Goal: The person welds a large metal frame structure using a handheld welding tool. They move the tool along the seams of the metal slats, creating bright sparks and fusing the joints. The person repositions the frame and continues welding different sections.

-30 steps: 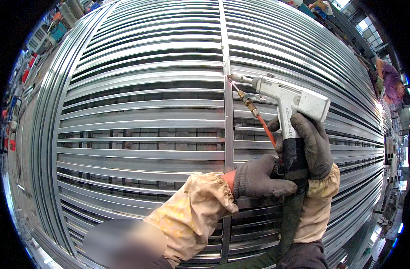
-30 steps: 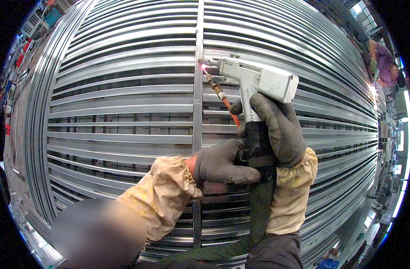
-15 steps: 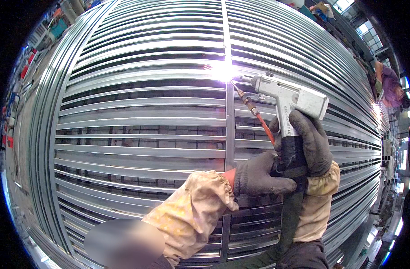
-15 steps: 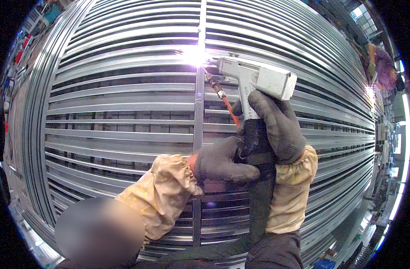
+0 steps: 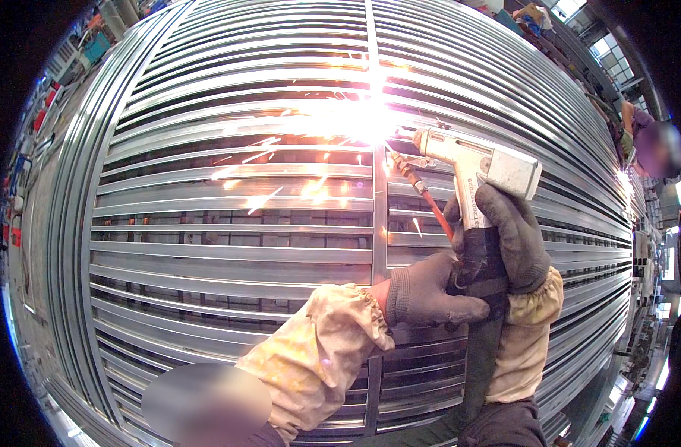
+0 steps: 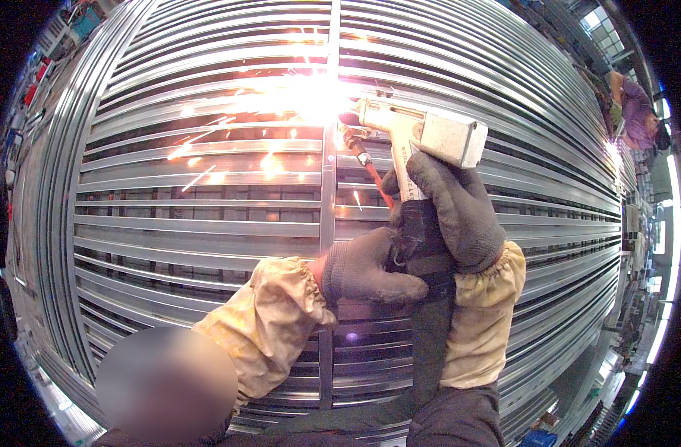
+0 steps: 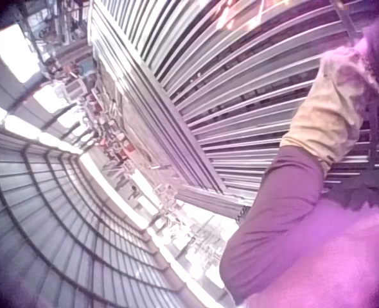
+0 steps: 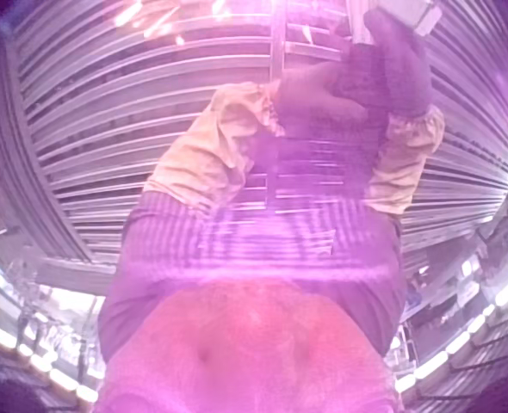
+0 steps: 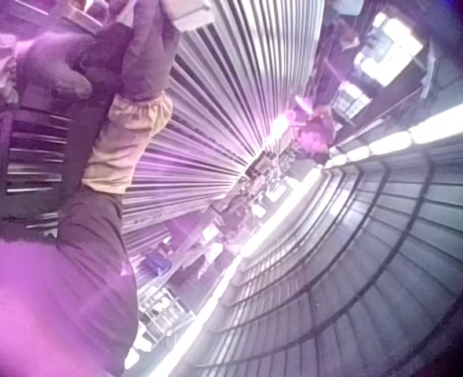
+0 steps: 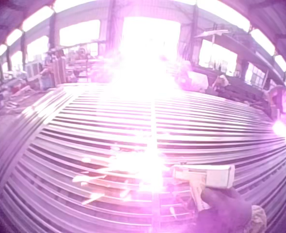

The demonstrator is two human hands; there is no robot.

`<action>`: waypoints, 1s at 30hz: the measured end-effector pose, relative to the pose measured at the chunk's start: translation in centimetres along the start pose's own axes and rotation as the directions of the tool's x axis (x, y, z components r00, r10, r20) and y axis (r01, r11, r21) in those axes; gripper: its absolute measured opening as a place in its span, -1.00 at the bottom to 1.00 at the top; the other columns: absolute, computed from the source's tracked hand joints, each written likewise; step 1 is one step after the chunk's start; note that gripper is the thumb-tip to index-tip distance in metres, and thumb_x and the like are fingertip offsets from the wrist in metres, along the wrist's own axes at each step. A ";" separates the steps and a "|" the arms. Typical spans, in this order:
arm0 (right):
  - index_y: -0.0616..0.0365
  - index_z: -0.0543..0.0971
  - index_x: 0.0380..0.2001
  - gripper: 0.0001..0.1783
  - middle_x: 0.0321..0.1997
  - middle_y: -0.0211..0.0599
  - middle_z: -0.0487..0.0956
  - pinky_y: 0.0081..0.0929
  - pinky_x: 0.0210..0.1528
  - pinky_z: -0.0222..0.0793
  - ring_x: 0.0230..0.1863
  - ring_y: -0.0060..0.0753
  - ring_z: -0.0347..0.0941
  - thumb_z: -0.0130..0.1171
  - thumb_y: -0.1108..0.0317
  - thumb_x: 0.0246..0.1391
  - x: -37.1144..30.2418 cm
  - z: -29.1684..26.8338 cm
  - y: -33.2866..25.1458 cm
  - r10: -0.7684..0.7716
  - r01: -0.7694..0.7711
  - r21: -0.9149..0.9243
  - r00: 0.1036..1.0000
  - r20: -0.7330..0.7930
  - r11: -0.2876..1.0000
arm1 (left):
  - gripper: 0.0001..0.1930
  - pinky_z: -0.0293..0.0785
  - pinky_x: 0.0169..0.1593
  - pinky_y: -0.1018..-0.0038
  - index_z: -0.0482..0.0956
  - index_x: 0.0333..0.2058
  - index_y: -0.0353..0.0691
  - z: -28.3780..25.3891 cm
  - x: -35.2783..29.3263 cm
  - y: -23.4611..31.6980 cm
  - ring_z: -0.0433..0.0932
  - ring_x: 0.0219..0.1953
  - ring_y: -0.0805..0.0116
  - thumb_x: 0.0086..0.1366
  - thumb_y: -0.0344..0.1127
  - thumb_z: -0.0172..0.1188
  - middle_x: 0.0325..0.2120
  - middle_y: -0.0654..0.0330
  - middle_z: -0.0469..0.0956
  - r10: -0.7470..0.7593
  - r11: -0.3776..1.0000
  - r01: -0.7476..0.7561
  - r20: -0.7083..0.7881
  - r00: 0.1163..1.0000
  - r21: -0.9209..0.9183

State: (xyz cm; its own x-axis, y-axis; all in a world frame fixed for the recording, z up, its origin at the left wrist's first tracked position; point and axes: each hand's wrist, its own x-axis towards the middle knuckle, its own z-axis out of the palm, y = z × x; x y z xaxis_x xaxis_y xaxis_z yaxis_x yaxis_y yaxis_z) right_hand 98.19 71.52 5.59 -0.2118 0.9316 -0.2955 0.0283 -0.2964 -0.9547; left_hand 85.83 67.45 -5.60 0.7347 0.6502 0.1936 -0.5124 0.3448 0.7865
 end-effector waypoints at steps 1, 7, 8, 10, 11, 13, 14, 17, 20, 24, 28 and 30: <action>0.29 0.54 -0.18 -0.70 -0.33 -0.25 0.60 -0.64 -0.42 0.47 -0.45 -0.55 0.51 0.07 0.23 0.29 -0.1 0.1 -0.2 0.023 -0.024 -0.013 1.000 -0.015 1.000 | -0.67 0.42 -0.49 0.58 0.54 -0.18 -0.36 0.1 0.0 0.1 0.51 -0.52 0.57 0.19 -0.25 0.34 -0.50 0.27 0.57 0.001 1.000 -0.001 -0.001 1.000 -0.023; 0.29 0.55 -0.21 -0.70 -0.37 -0.26 0.59 -0.64 -0.43 0.47 -0.47 -0.56 0.51 0.07 0.21 0.29 -0.2 0.1 0.2 -0.101 0.101 -0.103 0.995 0.002 0.990 | -0.63 0.42 -0.49 0.58 0.52 -0.14 -0.37 0.1 0.0 0.2 0.51 -0.52 0.56 0.17 -0.25 0.35 -0.51 0.27 0.57 -0.022 0.999 0.023 0.008 1.000 -0.031; 0.29 0.55 -0.21 -0.70 -0.37 -0.27 0.59 -0.64 -0.44 0.47 -0.47 -0.55 0.51 0.07 0.21 0.29 -0.2 0.0 0.3 -0.139 0.139 -0.153 0.990 0.015 0.978 | -0.62 0.42 -0.50 0.58 0.51 -0.13 -0.37 0.2 0.1 0.2 0.51 -0.53 0.56 0.17 -0.26 0.35 -0.52 0.27 0.57 -0.006 0.999 0.006 0.004 1.000 -0.039; 0.29 0.55 -0.21 -0.69 -0.37 -0.27 0.59 -0.63 -0.44 0.47 -0.47 -0.55 0.51 0.08 0.21 0.29 -0.2 -0.1 0.3 -0.184 0.185 -0.196 0.983 0.024 0.963 | -0.61 0.42 -0.50 0.58 0.50 -0.11 -0.38 -0.1 0.0 -0.1 0.51 -0.53 0.55 0.17 -0.26 0.35 -0.51 0.26 0.58 -0.019 1.000 0.019 0.019 1.000 0.023; 0.28 0.55 -0.21 -0.69 -0.37 -0.27 0.59 -0.63 -0.44 0.47 -0.47 -0.55 0.51 0.08 0.20 0.28 -0.3 0.0 0.3 -0.166 0.166 -0.179 0.986 0.013 0.970 | -0.60 0.42 -0.50 0.58 0.50 -0.10 -0.38 -0.3 0.0 -0.2 0.51 -0.53 0.55 0.17 -0.27 0.35 -0.51 0.26 0.58 -0.029 0.999 0.029 0.020 0.999 0.040; 0.28 0.55 -0.21 -0.69 -0.37 -0.27 0.59 -0.63 -0.44 0.47 -0.47 -0.55 0.51 0.08 0.20 0.28 -0.4 0.2 0.1 -0.086 0.083 -0.104 0.996 -0.027 0.991 | -0.60 0.43 -0.49 0.57 0.49 -0.09 -0.38 -0.3 0.0 -0.1 0.52 -0.53 0.55 0.18 -0.27 0.35 -0.49 0.25 0.59 -0.054 0.997 0.052 0.021 0.998 0.060; 0.28 0.55 -0.21 -0.69 -0.37 -0.27 0.59 -0.63 -0.44 0.46 -0.47 -0.55 0.51 0.08 0.20 0.28 -0.4 0.2 0.0 -0.066 0.062 -0.089 0.997 -0.041 0.994 | -0.59 0.43 -0.49 0.57 0.49 -0.08 -0.39 -0.3 0.0 -0.1 0.52 -0.53 0.55 0.18 -0.27 0.35 -0.48 0.25 0.59 -0.052 0.997 0.051 0.022 0.998 0.050; 0.28 0.56 -0.21 -0.68 -0.37 -0.27 0.60 -0.62 -0.44 0.46 -0.47 -0.54 0.51 0.08 0.19 0.28 -0.4 0.4 -0.1 -0.050 0.044 -0.082 0.996 -0.070 0.996 | -0.56 0.45 -0.47 0.56 0.47 -0.05 -0.40 -0.2 0.0 0.0 0.53 -0.50 0.55 0.17 -0.27 0.35 -0.44 0.23 0.60 -0.024 1.000 0.024 0.024 0.999 0.013; 0.28 0.56 -0.20 -0.68 -0.36 -0.27 0.60 -0.62 -0.44 0.46 -0.47 -0.54 0.51 0.08 0.18 0.28 -0.5 0.4 -0.1 -0.042 0.035 -0.081 0.995 -0.088 0.996 | -0.51 0.47 -0.44 0.56 0.44 -0.01 -0.40 0.0 -0.1 0.5 0.53 -0.47 0.54 0.17 -0.26 0.36 -0.40 0.20 0.60 -0.017 1.000 0.017 -0.005 1.000 0.013; 0.27 0.56 -0.20 -0.67 -0.36 -0.27 0.60 -0.61 -0.43 0.46 -0.46 -0.53 0.51 0.09 0.17 0.28 -0.4 0.5 -0.1 -0.026 0.018 -0.089 0.995 -0.096 0.996 | -0.47 0.48 -0.42 0.55 0.41 0.03 -0.39 0.1 0.0 0.2 0.53 -0.44 0.53 0.15 -0.26 0.37 -0.37 0.18 0.60 0.016 0.999 -0.016 -0.004 1.000 -0.037; 0.27 0.56 -0.20 -0.67 -0.36 -0.26 0.60 -0.60 -0.43 0.46 -0.46 -0.53 0.51 0.09 0.16 0.28 -0.5 0.6 -0.2 -0.002 -0.009 -0.102 0.995 -0.104 0.995 | -0.45 0.46 -0.44 0.56 0.38 0.05 -0.37 -0.2 -0.4 0.5 0.53 -0.45 0.53 0.15 -0.27 0.38 -0.37 0.18 0.59 -0.075 0.995 0.076 0.022 0.997 -0.059; 0.27 0.56 -0.19 -0.66 -0.36 -0.26 0.60 -0.60 -0.43 0.46 -0.46 -0.53 0.51 0.09 0.16 0.28 -0.5 0.8 -0.3 -0.018 0.003 -0.139 0.994 -0.106 0.990 | -0.44 0.44 -0.47 0.56 0.36 0.05 -0.35 -0.2 -0.3 0.5 0.52 -0.47 0.53 0.14 -0.27 0.38 -0.38 0.19 0.58 -0.077 0.995 0.080 0.047 0.996 -0.062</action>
State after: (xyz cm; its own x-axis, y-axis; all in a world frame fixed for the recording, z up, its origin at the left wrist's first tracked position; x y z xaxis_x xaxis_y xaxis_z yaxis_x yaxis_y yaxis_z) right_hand 97.48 70.93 6.04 -0.1080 0.9537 -0.2807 0.1635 -0.2615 -0.9513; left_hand 85.26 67.60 -5.35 0.7920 0.5891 0.1600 -0.4788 0.4368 0.7616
